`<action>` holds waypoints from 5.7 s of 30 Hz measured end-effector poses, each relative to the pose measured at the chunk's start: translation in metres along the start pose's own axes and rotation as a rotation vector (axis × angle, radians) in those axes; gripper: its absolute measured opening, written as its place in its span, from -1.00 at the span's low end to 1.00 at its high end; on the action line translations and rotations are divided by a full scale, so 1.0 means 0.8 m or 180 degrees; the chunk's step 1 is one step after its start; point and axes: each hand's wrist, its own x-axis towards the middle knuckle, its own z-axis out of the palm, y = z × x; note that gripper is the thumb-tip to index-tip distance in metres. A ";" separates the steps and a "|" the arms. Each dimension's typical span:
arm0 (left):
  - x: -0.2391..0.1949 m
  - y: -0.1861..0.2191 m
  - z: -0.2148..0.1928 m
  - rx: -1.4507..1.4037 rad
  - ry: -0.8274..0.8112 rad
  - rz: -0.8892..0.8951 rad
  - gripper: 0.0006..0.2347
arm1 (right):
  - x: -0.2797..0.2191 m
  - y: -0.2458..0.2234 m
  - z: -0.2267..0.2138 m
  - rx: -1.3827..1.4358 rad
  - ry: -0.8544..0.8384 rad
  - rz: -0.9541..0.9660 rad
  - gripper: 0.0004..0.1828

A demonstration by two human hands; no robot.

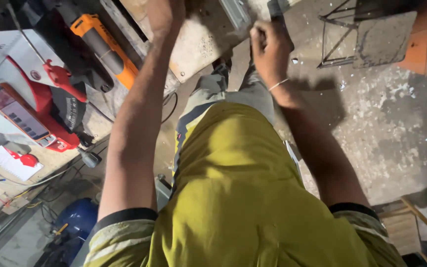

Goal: Hammering small connectors or plugs into the ends of aluminum/plastic profiles on a workbench.

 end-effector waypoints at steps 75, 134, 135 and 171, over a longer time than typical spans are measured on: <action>-0.143 0.054 -0.120 -0.2610 0.0362 0.0356 -0.86 | -0.023 0.074 -0.103 0.1796 -0.0686 0.0992 -0.80; -0.070 0.082 0.002 -0.1943 0.0233 -0.0181 -0.84 | 0.072 0.125 -0.018 0.0115 -0.1325 -0.0922 -0.19; -0.067 0.081 0.002 -0.1783 -0.0036 -0.0075 -0.83 | 0.072 0.120 -0.021 0.0160 -0.1402 -0.0792 -0.24; -0.051 0.075 0.012 -0.0634 -0.1061 0.0181 -0.69 | 0.084 0.111 -0.025 0.0179 -0.1366 -0.0967 -0.33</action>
